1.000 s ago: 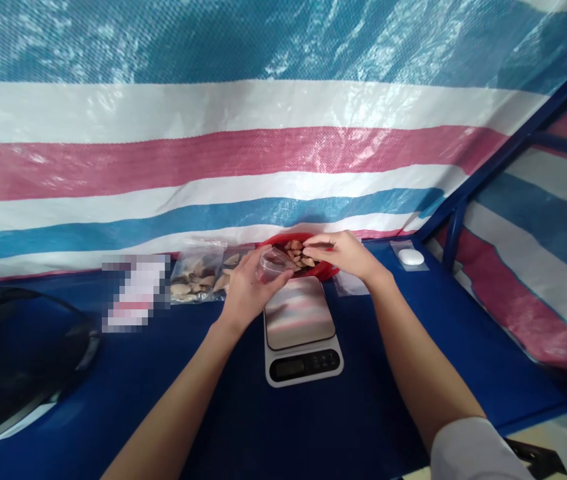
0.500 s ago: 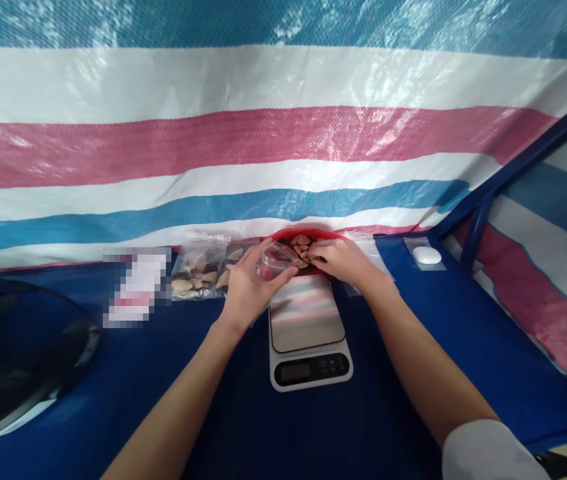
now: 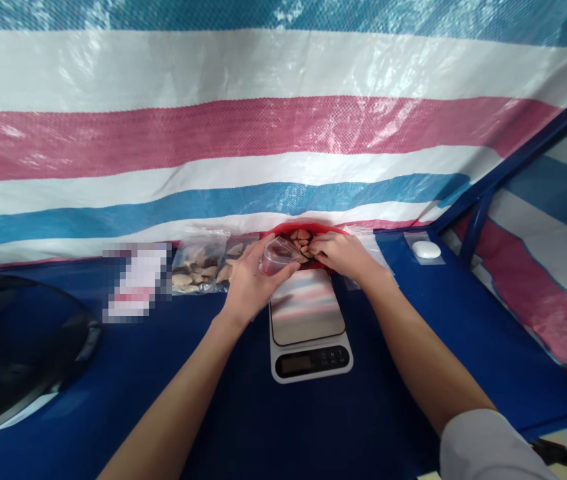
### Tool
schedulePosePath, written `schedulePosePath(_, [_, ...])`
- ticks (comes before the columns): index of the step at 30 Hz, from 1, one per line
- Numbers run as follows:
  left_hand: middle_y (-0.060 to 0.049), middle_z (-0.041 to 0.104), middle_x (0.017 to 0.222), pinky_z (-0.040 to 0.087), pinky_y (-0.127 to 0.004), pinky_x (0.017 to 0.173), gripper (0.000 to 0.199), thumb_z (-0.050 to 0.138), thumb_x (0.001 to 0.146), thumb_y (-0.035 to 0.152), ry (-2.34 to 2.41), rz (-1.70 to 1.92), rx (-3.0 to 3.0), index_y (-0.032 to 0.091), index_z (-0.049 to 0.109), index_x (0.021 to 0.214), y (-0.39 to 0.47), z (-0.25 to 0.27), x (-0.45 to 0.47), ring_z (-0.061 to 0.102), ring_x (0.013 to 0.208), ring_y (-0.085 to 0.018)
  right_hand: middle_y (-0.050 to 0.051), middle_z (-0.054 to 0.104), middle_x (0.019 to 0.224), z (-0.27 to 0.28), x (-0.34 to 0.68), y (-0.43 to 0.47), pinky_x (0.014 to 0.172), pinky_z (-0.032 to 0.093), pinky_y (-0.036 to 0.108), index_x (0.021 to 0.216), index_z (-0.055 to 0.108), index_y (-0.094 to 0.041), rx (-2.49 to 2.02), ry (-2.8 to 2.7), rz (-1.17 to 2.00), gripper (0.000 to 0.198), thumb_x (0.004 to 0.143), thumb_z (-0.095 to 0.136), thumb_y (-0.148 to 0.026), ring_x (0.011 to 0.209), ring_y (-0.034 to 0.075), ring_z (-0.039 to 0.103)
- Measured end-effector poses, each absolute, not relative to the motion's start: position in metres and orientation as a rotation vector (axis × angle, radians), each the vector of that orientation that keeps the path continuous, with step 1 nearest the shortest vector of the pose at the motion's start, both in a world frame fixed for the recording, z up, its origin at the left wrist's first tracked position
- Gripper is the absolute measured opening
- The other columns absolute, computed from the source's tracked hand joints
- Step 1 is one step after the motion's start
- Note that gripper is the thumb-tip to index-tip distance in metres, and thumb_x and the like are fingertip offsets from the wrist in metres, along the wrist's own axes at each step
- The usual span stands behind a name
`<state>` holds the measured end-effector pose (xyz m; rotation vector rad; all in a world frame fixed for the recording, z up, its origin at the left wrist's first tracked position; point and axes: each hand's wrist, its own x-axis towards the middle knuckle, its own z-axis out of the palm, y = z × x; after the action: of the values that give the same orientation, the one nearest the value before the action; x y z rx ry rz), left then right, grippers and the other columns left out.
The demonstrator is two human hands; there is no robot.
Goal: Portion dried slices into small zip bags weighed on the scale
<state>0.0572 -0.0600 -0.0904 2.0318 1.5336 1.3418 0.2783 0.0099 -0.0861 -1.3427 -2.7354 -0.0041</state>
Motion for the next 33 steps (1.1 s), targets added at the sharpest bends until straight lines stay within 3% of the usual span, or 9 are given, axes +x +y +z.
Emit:
schedulePosePath(13, [-0.009, 0.075, 0.121, 0.058, -0.043, 0.098, 0.056, 0.08, 0.079, 0.047, 1.52, 1.33, 2.026, 0.021, 0.066, 0.127, -0.06, -0.09, 0.058, 0.071, 0.111, -0.029, 0.011, 0.078, 0.107, -0.081, 0.273, 0.008, 0.084, 0.046, 0.029, 0.105, 0.079, -0.018, -1.357, -2.67, 0.125, 0.028, 0.098, 0.052, -0.022, 0.097, 0.023, 0.068])
schedulePosePath(21, [-0.009, 0.074, 0.121, 0.058, -0.043, 0.098, 0.056, 0.08, 0.079, 0.047, 1.505, 1.326, 2.012, 0.02, 0.067, 0.126, -0.061, -0.089, 0.059, 0.071, 0.112, -0.03, 0.006, 0.079, 0.104, -0.089, 0.28, 0.013, 0.077, 0.044, 0.03, 0.109, 0.08, -0.024, -1.253, -2.552, 0.19, 0.026, 0.097, 0.057, -0.027, 0.088, 0.021, 0.069])
schedulePosePath(33, [-0.008, 0.076, 0.116, 0.059, -0.043, 0.094, 0.055, 0.08, 0.079, 0.049, 1.533, 1.292, 2.01, 0.022, 0.067, 0.125, -0.062, -0.089, 0.059, 0.072, 0.105, -0.029, 0.003, 0.08, 0.106, -0.097, 0.282, 0.017, 0.086, 0.054, 0.029, 0.106, 0.081, -0.026, -1.136, -2.35, 0.445, 0.022, 0.093, 0.064, -0.027, 0.092, 0.02, 0.075])
